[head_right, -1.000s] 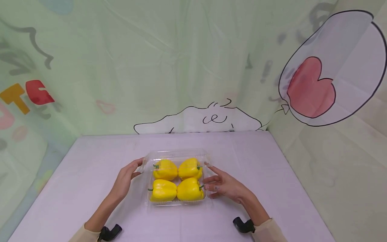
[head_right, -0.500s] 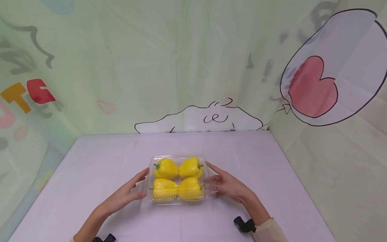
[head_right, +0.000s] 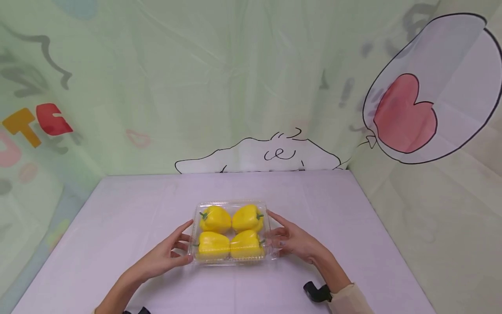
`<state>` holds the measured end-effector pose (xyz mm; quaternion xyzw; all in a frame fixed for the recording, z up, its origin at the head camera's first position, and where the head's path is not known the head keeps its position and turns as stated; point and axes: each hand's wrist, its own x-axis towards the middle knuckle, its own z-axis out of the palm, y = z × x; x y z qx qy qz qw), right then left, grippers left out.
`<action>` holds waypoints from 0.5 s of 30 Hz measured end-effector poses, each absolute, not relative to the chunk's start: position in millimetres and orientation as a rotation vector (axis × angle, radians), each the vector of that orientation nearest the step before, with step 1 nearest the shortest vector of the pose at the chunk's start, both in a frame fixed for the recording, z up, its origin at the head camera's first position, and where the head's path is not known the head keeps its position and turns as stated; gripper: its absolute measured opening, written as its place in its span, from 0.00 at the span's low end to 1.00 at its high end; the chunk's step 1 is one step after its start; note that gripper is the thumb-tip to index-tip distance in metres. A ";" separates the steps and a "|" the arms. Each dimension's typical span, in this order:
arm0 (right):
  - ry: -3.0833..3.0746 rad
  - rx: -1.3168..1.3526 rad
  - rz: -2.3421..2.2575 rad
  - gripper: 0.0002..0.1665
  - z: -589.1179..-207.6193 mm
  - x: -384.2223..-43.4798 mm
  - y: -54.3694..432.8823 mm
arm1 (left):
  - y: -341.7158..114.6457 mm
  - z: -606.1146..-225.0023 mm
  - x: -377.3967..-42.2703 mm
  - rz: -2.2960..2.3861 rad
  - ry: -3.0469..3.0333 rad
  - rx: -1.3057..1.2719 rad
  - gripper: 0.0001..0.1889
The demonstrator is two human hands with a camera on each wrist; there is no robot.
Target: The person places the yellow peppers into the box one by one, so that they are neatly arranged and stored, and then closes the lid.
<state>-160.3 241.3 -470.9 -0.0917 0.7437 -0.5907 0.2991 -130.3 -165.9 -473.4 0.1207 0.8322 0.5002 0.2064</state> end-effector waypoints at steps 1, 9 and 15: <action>1.979 -0.242 -1.568 0.62 -470.8 -160.3 241.0 | -165.8 -473.4 -130.7 1.410 2.295 0.318 0.52; 1.996 -0.218 -1.558 0.61 -472.8 -160.7 241.6 | -166.0 -470.3 -130.2 1.460 2.145 0.211 0.31; 2.038 -0.256 -1.529 0.58 -473.7 -161.9 242.2 | -169.2 -471.4 -130.9 1.377 2.121 0.212 0.12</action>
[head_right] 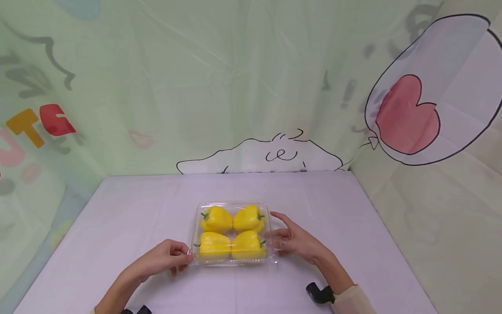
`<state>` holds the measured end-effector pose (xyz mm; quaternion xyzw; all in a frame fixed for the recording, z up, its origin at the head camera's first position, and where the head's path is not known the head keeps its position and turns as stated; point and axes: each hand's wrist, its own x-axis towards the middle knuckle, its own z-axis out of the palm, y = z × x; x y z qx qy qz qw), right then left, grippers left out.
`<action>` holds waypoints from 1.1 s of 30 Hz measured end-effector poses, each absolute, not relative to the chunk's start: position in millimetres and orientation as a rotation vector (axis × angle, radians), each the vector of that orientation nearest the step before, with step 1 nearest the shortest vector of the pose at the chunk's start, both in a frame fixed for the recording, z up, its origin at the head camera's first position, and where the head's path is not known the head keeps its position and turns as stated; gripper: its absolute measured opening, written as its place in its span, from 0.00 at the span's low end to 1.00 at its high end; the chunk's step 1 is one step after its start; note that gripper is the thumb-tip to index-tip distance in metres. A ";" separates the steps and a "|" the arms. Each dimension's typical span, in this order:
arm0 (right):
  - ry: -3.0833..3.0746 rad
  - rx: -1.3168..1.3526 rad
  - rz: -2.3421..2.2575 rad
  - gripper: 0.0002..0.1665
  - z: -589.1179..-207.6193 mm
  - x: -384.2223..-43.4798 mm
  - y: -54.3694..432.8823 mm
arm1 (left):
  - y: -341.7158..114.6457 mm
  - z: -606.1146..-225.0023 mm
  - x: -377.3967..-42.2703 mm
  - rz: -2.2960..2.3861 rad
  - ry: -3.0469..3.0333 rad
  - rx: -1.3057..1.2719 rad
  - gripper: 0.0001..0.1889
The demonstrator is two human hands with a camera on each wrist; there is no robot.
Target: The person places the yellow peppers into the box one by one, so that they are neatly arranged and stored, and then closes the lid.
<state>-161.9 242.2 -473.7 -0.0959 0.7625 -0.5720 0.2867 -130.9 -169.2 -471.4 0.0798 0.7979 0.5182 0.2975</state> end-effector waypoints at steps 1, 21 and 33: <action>2.042 -0.263 -1.524 0.58 -473.6 -161.9 242.3 | -169.5 -472.2 -131.5 1.372 2.115 0.211 0.13; 1.831 -0.333 -1.442 0.31 -470.6 -153.8 260.4 | -166.0 -475.0 -134.7 1.390 1.993 0.210 0.15; 1.791 -0.469 -1.414 0.22 -476.9 -154.0 260.8 | -164.5 -479.9 -134.3 1.382 2.013 0.231 0.12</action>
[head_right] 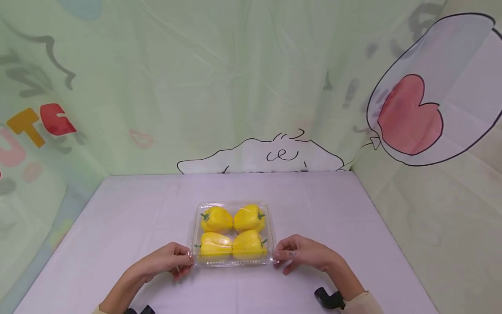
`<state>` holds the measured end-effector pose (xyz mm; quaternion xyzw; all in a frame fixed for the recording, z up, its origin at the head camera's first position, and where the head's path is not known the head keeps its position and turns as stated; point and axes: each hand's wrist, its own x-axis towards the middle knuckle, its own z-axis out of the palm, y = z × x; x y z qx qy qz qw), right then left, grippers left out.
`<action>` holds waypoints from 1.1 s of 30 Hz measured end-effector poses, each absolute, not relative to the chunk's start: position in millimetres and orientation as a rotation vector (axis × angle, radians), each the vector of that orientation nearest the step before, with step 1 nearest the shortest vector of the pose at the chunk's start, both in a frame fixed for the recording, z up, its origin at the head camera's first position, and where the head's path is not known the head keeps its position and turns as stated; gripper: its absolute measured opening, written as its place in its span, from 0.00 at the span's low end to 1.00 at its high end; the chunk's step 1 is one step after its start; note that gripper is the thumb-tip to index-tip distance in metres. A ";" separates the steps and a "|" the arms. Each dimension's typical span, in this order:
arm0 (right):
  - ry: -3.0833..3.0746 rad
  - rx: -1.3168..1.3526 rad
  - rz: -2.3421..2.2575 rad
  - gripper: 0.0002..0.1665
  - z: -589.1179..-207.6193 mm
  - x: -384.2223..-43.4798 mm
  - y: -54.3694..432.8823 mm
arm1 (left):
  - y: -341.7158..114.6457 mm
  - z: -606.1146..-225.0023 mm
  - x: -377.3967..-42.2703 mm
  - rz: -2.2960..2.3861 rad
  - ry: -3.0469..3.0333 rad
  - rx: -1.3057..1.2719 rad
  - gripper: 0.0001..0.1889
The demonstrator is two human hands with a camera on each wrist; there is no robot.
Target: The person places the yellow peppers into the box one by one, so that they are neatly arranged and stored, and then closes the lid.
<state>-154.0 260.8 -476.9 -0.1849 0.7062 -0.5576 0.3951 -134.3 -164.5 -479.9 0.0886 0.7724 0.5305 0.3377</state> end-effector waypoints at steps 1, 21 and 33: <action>1.791 -0.466 -1.412 0.23 -476.9 -153.9 260.2 | -164.5 -479.9 -134.3 1.385 2.012 0.230 0.13; 1.824 -0.438 -1.421 0.22 -477.7 -151.9 257.1 | -164.6 -474.7 -133.7 1.406 1.988 0.246 0.10; 1.830 -0.455 -1.413 0.21 -475.6 -151.5 256.8 | -164.7 -475.6 -134.3 1.410 1.988 0.249 0.09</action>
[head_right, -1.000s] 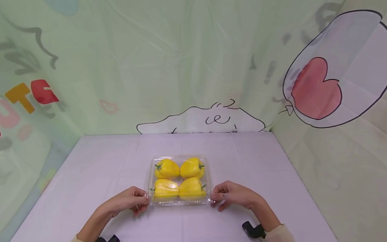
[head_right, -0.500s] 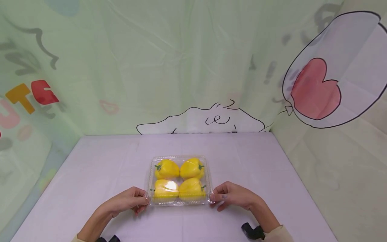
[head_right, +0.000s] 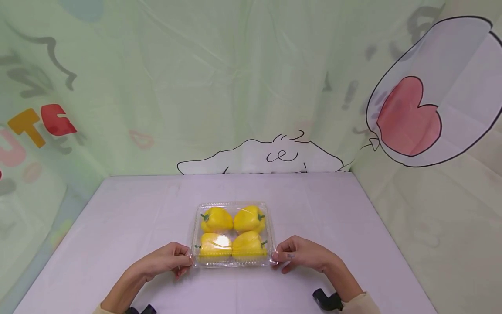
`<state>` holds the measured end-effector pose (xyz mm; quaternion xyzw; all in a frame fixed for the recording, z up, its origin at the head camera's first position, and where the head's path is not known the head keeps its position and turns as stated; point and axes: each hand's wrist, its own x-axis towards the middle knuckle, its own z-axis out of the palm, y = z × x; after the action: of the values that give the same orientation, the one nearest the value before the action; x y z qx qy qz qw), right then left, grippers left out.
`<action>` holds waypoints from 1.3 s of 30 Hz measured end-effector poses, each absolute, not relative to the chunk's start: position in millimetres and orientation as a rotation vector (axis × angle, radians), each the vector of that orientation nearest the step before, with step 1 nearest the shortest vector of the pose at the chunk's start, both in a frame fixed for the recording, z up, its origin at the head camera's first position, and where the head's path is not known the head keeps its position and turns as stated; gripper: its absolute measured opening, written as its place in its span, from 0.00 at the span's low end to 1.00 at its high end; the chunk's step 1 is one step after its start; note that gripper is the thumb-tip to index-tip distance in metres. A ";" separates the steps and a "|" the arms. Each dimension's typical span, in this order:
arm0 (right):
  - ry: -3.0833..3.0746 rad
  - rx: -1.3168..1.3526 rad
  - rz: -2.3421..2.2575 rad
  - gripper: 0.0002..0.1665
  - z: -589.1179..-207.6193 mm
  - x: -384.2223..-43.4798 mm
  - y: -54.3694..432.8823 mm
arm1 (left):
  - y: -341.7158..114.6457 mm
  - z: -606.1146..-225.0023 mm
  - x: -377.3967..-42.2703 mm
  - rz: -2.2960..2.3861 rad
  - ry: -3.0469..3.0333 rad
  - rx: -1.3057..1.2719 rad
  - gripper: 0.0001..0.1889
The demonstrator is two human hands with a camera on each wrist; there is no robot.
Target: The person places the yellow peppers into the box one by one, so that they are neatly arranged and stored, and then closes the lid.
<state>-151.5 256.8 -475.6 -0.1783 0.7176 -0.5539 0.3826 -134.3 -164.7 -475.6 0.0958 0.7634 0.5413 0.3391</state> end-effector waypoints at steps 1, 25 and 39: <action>1.826 -0.455 -1.414 0.21 -475.8 -151.6 257.0 | -165.1 -475.9 -134.6 1.410 1.985 0.250 0.09; 1.840 -0.444 -1.406 0.21 -476.3 -153.2 255.5 | -166.6 -480.8 -139.3 1.405 1.990 0.218 0.08; 1.835 -0.443 -1.411 0.22 -479.5 -153.7 259.0 | -168.9 -480.7 -138.3 1.412 1.995 0.269 0.12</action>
<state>-153.7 259.0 -479.5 -0.1735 0.7193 -0.5534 0.3825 -138.3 -168.9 -480.7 0.1029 0.7646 0.5410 0.3349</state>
